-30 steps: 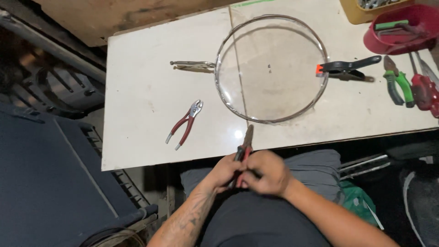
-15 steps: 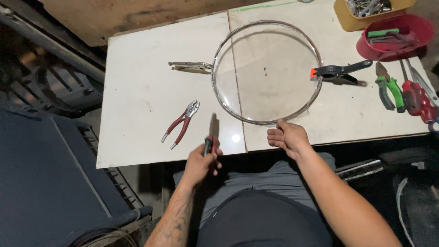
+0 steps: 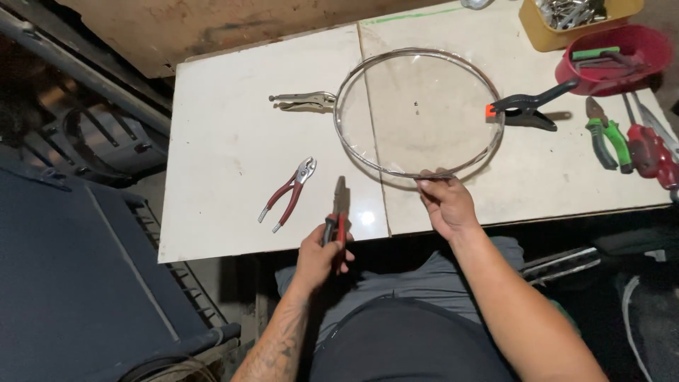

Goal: Securing a plastic drumhead onto a metal hoop using pliers and clamps on a workbench.

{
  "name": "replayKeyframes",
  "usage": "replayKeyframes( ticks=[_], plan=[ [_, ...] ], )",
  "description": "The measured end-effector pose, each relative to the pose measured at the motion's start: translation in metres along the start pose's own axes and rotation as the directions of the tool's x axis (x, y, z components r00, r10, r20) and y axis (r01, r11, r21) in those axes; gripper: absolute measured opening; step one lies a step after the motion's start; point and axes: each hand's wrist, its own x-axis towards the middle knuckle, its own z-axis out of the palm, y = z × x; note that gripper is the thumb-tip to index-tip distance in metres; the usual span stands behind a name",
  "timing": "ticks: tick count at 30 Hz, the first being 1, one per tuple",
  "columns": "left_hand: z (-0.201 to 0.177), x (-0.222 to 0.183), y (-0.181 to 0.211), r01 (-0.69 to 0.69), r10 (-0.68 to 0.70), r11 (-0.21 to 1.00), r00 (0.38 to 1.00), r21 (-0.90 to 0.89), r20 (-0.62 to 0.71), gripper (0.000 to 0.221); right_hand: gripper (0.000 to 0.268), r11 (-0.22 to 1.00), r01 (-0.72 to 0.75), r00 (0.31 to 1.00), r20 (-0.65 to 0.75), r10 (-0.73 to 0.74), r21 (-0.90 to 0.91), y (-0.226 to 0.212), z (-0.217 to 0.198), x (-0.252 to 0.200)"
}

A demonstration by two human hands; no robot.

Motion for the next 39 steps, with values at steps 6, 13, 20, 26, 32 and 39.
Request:
replayKeyframes(
  ticks=[6, 13, 20, 26, 32, 39],
  plan=[
    [0.009, -0.015, -0.010, 0.087, -0.087, 0.994, 0.996, 0.072, 0.002, 0.028, 0.027, 0.996, -0.017, 0.999, -0.052, 0.012, -0.090, 0.016, -0.001, 0.005],
    [0.037, -0.013, -0.039, 0.124, -0.124, 0.992, 0.992, -0.026, 0.021, 0.023, 0.027, 0.993, -0.009, 0.995, -0.097, -0.002, -0.117, 0.025, 0.006, 0.006],
    [0.068, -0.012, -0.020, 0.173, -0.175, 0.929, 0.984, 0.329, -0.022, 0.034, 0.026, 0.988, 0.044, 0.983, -0.169, -0.069, -0.148, 0.041, 0.002, 0.018],
    [0.075, -0.004, -0.026, 0.194, -0.194, 0.879, 0.980, 0.436, -0.044, 0.046, 0.026, 0.991, 0.039, 0.971, -0.229, -0.068, -0.128, 0.041, 0.003, 0.023],
    [0.091, -0.010, -0.001, 0.200, -0.207, 0.872, 0.978, 0.446, -0.034, 0.057, 0.036, 0.984, -0.001, 0.948, -0.313, -0.055, -0.178, 0.031, 0.022, 0.013],
    [0.108, -0.019, 0.025, 0.193, -0.224, 0.879, 0.974, 0.435, 0.022, 0.057, 0.039, 0.985, -0.007, 0.944, -0.326, -0.051, -0.175, 0.018, 0.041, 0.002]
  ],
)
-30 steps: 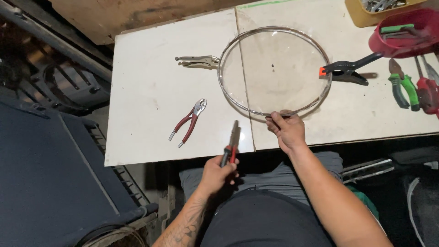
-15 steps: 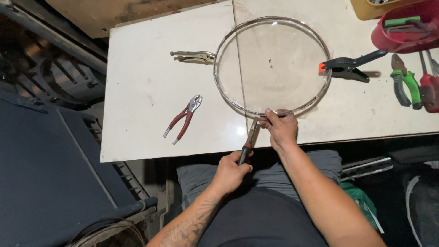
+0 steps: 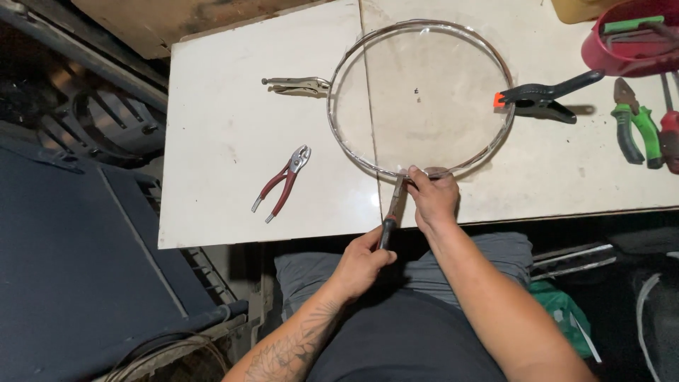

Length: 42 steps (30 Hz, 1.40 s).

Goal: Securing a plastic drumhead onto a metal hoop using pliers and clamps on a workbench.

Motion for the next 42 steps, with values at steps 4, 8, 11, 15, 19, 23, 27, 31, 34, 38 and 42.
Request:
replayKeyframes(
  ticks=[4, 8, 11, 15, 19, 23, 27, 31, 34, 38, 42],
  plan=[
    [0.002, 0.001, 0.001, 0.010, -0.010, 1.000, 1.000, 0.000, 0.020, 0.061, 0.038, 1.000, 0.005, 1.000, -0.001, -0.005, -0.003, 0.004, -0.001, 0.003],
    [0.001, 0.000, 0.003, 0.010, -0.012, 0.999, 0.999, 0.040, 0.047, 0.064, 0.037, 1.000, -0.002, 1.000, 0.001, 0.002, -0.031, 0.007, -0.003, 0.006],
    [-0.001, 0.003, -0.003, 0.011, -0.016, 0.996, 0.998, 0.085, 0.064, 0.067, 0.037, 1.000, 0.000, 1.000, -0.003, 0.000, -0.031, -0.001, 0.001, -0.002],
    [-0.005, -0.013, 0.024, 0.030, -0.039, 0.993, 0.996, 0.113, 0.078, 0.069, 0.039, 1.000, -0.003, 1.000, -0.004, 0.003, -0.028, -0.014, 0.003, -0.016],
    [-0.005, -0.004, 0.009, 0.024, -0.035, 0.993, 0.995, 0.113, 0.091, 0.069, 0.040, 1.000, 0.007, 1.000, -0.004, -0.007, -0.017, -0.007, 0.003, -0.008],
    [-0.006, -0.013, 0.022, 0.032, -0.043, 0.992, 0.995, 0.119, 0.091, 0.069, 0.039, 1.000, 0.004, 1.000, 0.000, -0.004, -0.011, -0.011, 0.001, -0.013],
    [-0.006, -0.004, 0.015, 0.011, -0.023, 0.992, 0.995, 0.123, 0.099, 0.069, 0.042, 1.000, 0.004, 1.000, 0.003, -0.004, -0.008, -0.005, 0.002, -0.006],
    [-0.007, 0.004, 0.012, -0.010, -0.002, 0.993, 0.995, 0.120, 0.104, 0.065, 0.041, 1.000, -0.001, 1.000, -0.012, 0.001, -0.016, 0.000, -0.002, -0.002],
    [-0.006, -0.001, 0.022, -0.004, -0.012, 0.992, 0.993, 0.130, 0.119, 0.066, 0.039, 1.000, 0.008, 1.000, -0.019, -0.008, -0.021, 0.011, -0.006, 0.008],
    [-0.004, -0.011, 0.035, 0.002, -0.017, 0.994, 0.991, 0.113, 0.133, 0.062, 0.040, 1.000, -0.001, 0.999, -0.042, 0.000, -0.029, 0.011, -0.006, 0.008],
    [-0.003, -0.011, 0.035, 0.002, -0.013, 0.996, 0.993, 0.089, 0.119, 0.055, 0.041, 0.999, -0.010, 0.999, -0.053, 0.008, -0.038, -0.001, 0.001, -0.003]
  ],
)
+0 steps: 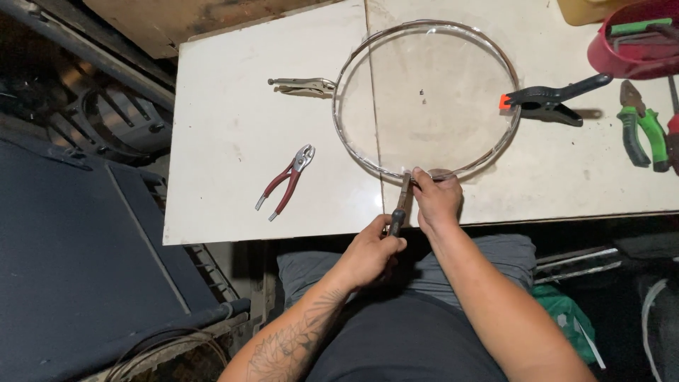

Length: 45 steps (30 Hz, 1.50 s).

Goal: Securing a plastic drumhead onto a metal hoop using pliers and clamps on a workbench.

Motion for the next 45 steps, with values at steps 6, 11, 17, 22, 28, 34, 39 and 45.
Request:
replayKeyframes(
  ticks=[6, 11, 17, 22, 28, 34, 39, 45],
  plan=[
    [0.000, 0.013, -0.002, -0.026, 0.025, 0.995, 1.000, -0.101, -0.013, 0.070, 0.036, 0.998, 0.035, 0.999, -0.020, -0.034, 0.042, 0.009, -0.001, 0.007],
    [0.008, 0.014, 0.000, -0.014, 0.011, 0.968, 1.000, -0.251, -0.014, 0.067, 0.033, 0.999, 0.051, 0.999, -0.021, -0.050, 0.018, 0.010, -0.003, 0.006],
    [0.015, 0.032, -0.020, 0.022, -0.013, 0.905, 1.000, -0.424, 0.025, 0.058, 0.032, 0.997, 0.058, 0.998, -0.038, -0.056, 0.048, 0.026, -0.008, 0.020],
    [0.013, 0.041, -0.034, 0.020, 0.004, 0.950, 0.997, -0.312, 0.077, 0.066, 0.033, 0.998, 0.056, 0.998, -0.042, -0.056, 0.005, 0.012, -0.005, 0.008],
    [-0.001, 0.036, -0.031, 0.056, -0.059, 0.995, 0.998, 0.077, 0.031, 0.065, 0.035, 0.998, 0.039, 0.999, -0.032, -0.040, -0.054, 0.012, -0.012, 0.010],
    [-0.008, 0.006, 0.004, 0.057, -0.053, 0.982, 0.998, 0.179, -0.028, 0.074, 0.029, 0.987, 0.153, 0.986, 0.078, -0.149, -0.056, 0.021, -0.015, 0.015],
    [0.000, 0.016, -0.013, 0.033, -0.034, 0.978, 0.999, 0.207, 0.001, 0.029, 0.028, 0.980, 0.198, 0.968, 0.158, -0.194, -0.011, 0.008, -0.012, -0.002],
    [0.001, -0.002, 0.000, 0.043, -0.050, 0.979, 0.998, 0.200, 0.028, 0.027, 0.029, 0.985, 0.169, 0.966, 0.196, -0.169, 0.019, 0.014, -0.015, 0.001]
  ],
)
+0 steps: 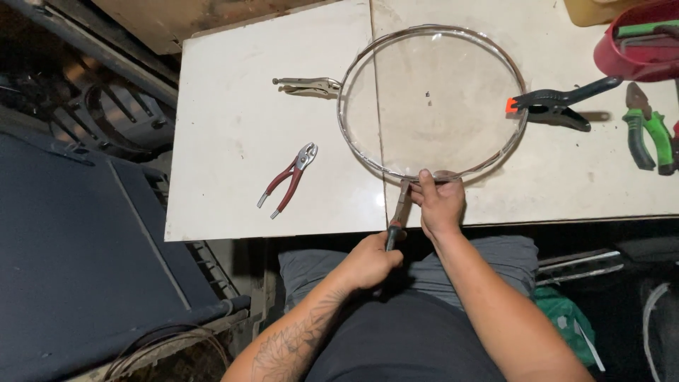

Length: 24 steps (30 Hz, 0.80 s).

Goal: Securing a plastic drumhead onto a metal hoop using pliers and clamps on a workbench.

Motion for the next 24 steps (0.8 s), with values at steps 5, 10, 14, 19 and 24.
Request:
replayKeyframes(
  ticks=[5, 10, 14, 19, 24],
  plan=[
    [-0.008, 0.005, 0.001, -0.020, 0.020, 1.000, 1.000, -0.003, -0.014, 0.027, 0.028, 1.000, -0.019, 1.000, 0.013, 0.019, 0.011, 0.013, -0.009, 0.010],
    [-0.009, 0.017, -0.006, -0.035, 0.035, 0.999, 0.999, -0.041, -0.012, 0.026, 0.030, 0.999, -0.030, 1.000, 0.001, 0.030, 0.037, 0.009, -0.010, 0.008],
    [-0.012, 0.006, 0.007, -0.025, 0.025, 1.000, 1.000, -0.003, 0.012, 0.028, 0.030, 0.998, -0.028, 1.000, 0.009, 0.027, 0.054, 0.018, -0.015, 0.012],
    [-0.015, 0.012, 0.002, -0.014, 0.014, 0.999, 1.000, 0.031, 0.023, 0.028, 0.030, 0.999, -0.029, 1.000, 0.008, 0.029, 0.035, 0.015, -0.012, 0.010],
    [-0.012, 0.027, -0.017, -0.013, 0.009, 0.997, 0.998, 0.075, 0.054, 0.039, 0.032, 1.000, -0.027, 1.000, -0.003, 0.027, 0.003, 0.009, -0.011, 0.008]
  ],
)
